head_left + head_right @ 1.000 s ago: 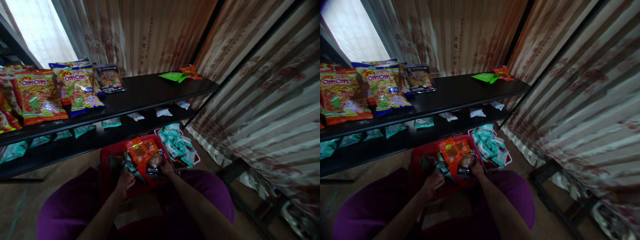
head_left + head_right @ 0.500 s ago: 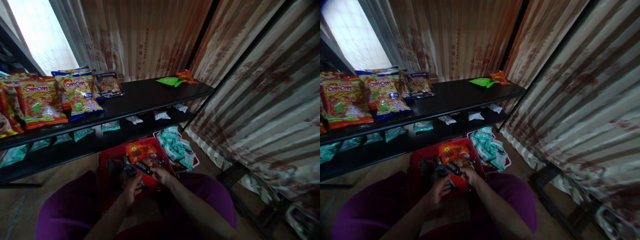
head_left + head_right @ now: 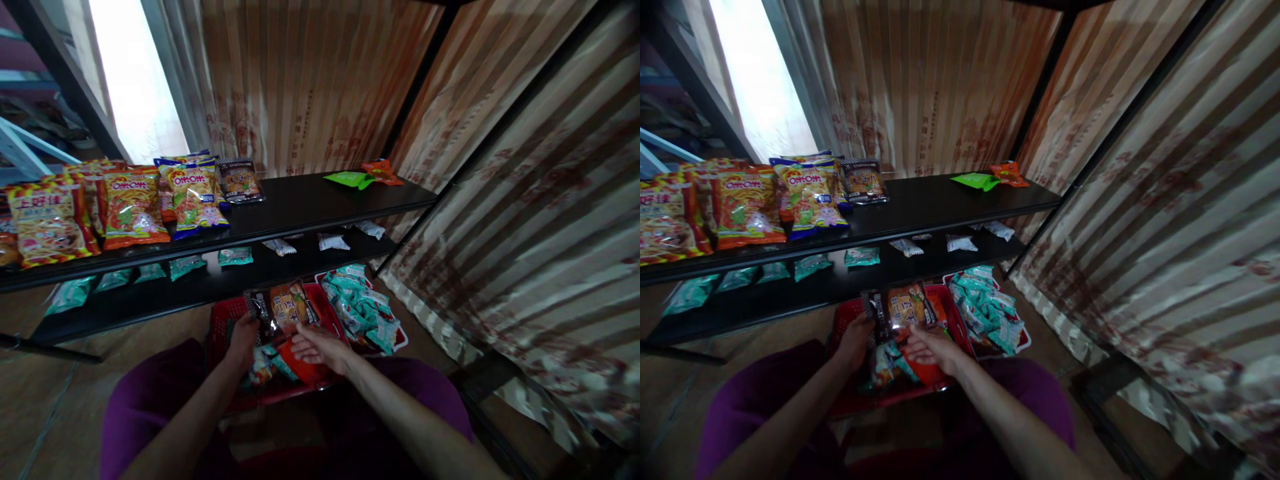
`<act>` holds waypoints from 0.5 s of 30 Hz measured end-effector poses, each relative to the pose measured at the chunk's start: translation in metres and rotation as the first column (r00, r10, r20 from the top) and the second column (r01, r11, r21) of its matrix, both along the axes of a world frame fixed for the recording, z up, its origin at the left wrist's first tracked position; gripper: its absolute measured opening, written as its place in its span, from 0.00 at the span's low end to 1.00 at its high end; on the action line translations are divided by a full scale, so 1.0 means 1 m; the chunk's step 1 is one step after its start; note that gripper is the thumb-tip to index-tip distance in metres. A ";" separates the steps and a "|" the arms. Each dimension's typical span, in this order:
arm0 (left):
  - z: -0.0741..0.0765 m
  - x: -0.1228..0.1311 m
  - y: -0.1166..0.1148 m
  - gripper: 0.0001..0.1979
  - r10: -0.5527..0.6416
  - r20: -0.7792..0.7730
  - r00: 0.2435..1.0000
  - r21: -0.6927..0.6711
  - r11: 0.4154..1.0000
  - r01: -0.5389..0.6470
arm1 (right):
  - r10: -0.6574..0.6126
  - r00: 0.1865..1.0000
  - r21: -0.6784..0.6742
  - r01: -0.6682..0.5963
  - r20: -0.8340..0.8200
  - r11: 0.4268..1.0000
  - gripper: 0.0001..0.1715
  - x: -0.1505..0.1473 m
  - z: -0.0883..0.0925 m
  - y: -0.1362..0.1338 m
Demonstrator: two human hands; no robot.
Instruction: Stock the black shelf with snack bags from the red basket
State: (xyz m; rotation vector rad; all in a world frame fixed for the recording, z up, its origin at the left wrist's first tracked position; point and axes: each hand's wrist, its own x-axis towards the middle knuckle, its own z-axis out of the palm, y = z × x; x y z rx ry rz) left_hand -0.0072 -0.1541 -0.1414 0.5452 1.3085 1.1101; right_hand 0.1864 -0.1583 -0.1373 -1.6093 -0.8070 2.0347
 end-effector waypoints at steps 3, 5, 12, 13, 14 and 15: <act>0.030 -0.032 0.019 0.11 -0.095 -0.183 0.979 0.102 0.988 0.115 | 0.013 0.973 0.170 -0.054 0.232 0.984 0.29 0.027 0.015 0.029; 0.049 -0.047 0.031 0.11 -0.244 -0.261 0.934 0.072 0.960 0.271 | -0.147 0.935 0.442 -0.011 0.323 0.897 0.24 0.037 0.022 0.050; 0.095 -0.040 0.070 0.08 -0.578 -0.386 0.719 0.056 0.763 0.643 | 0.122 0.992 0.642 -0.084 -0.016 0.762 0.27 0.008 0.046 0.081; 0.098 -0.036 0.076 0.07 -0.592 -0.395 0.703 0.066 0.745 0.664 | 0.175 0.982 0.635 -0.091 -0.071 0.767 0.27 0.002 0.046 0.081; 0.099 -0.031 0.082 0.07 -0.599 -0.400 0.694 0.074 0.733 0.676 | 0.198 0.972 0.628 -0.078 -0.124 0.774 0.26 -0.003 0.046 0.081; 0.100 -0.027 0.088 0.07 -0.600 -0.397 0.694 0.078 0.732 0.677 | 0.183 0.967 0.614 -0.036 -0.178 0.788 0.25 -0.006 0.044 0.081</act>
